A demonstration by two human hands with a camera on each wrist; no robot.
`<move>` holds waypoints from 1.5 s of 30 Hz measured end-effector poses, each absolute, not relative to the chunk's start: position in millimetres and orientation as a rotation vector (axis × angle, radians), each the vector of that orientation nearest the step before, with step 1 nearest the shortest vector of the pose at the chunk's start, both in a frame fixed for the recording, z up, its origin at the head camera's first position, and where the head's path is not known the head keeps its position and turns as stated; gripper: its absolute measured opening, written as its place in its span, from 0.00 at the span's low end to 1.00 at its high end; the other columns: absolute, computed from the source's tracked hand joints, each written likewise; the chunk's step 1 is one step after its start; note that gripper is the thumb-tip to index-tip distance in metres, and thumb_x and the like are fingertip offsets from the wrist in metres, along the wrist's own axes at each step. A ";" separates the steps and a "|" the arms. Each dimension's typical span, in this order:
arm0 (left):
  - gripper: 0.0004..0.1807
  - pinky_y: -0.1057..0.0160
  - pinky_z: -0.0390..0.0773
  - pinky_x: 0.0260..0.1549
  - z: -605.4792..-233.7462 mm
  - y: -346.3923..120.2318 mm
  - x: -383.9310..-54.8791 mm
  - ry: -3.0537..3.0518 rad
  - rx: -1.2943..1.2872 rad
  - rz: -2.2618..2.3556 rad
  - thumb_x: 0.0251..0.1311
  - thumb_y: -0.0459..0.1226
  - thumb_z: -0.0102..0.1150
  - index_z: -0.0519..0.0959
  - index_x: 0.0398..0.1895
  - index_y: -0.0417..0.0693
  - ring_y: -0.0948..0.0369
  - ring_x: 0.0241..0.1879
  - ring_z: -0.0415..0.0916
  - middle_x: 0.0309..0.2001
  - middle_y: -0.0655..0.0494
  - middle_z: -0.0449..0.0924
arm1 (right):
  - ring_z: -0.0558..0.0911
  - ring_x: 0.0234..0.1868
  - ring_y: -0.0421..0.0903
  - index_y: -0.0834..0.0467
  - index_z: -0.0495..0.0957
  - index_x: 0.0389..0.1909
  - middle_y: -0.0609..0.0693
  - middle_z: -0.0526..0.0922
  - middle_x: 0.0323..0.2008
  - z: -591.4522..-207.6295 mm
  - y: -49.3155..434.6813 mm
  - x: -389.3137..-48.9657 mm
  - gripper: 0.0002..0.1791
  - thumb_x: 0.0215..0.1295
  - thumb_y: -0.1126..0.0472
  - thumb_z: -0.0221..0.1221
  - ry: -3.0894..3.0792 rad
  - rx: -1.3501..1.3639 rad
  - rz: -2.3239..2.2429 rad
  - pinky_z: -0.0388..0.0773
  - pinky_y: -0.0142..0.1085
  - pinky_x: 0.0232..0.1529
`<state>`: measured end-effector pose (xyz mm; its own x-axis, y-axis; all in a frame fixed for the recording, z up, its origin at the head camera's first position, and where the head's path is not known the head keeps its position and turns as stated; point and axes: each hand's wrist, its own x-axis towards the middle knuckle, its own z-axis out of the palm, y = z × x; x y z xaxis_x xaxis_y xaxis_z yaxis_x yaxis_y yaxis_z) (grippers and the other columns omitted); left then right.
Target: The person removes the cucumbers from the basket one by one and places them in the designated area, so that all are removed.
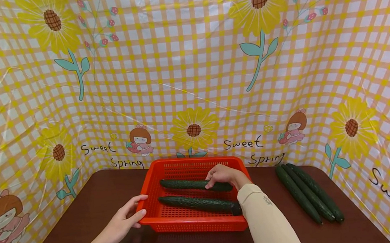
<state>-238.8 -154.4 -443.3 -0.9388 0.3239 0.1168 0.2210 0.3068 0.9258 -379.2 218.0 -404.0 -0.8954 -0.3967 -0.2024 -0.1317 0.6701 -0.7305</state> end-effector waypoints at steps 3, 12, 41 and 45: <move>0.26 0.59 0.82 0.37 -443.5 -154.0 -238.8 2.464 0.515 1.720 0.70 0.44 0.59 0.69 0.69 0.54 0.54 0.44 0.75 0.54 0.43 0.75 | 0.80 0.50 0.49 0.63 0.86 0.39 0.54 0.84 0.51 -401.1 220.3 -378.5 0.10 0.58 0.63 0.69 2.537 -0.425 -1.093 0.79 0.47 0.55; 0.25 0.58 0.82 0.38 -443.8 -154.4 -239.8 2.451 0.516 1.736 0.70 0.42 0.59 0.69 0.69 0.54 0.54 0.46 0.75 0.55 0.42 0.75 | 0.79 0.51 0.49 0.62 0.85 0.42 0.55 0.82 0.52 -387.2 232.0 -374.8 0.13 0.58 0.60 0.70 2.570 -0.395 -1.128 0.78 0.46 0.53; 0.25 0.55 0.82 0.39 -445.9 -155.5 -239.6 2.444 0.544 1.735 0.72 0.42 0.57 0.68 0.70 0.53 0.54 0.46 0.77 0.57 0.40 0.75 | 0.67 0.69 0.65 0.65 0.80 0.55 0.65 0.71 0.67 -336.1 243.1 -351.5 0.24 0.62 0.56 0.68 2.662 -0.333 -1.198 0.69 0.59 0.64; 0.25 0.55 0.82 0.39 -444.9 -155.2 -239.3 2.440 0.540 1.739 0.72 0.42 0.57 0.68 0.70 0.52 0.54 0.46 0.76 0.57 0.39 0.74 | 0.69 0.66 0.64 0.63 0.82 0.52 0.63 0.73 0.64 -329.3 244.9 -343.5 0.23 0.60 0.54 0.69 2.701 -0.310 -1.203 0.73 0.56 0.60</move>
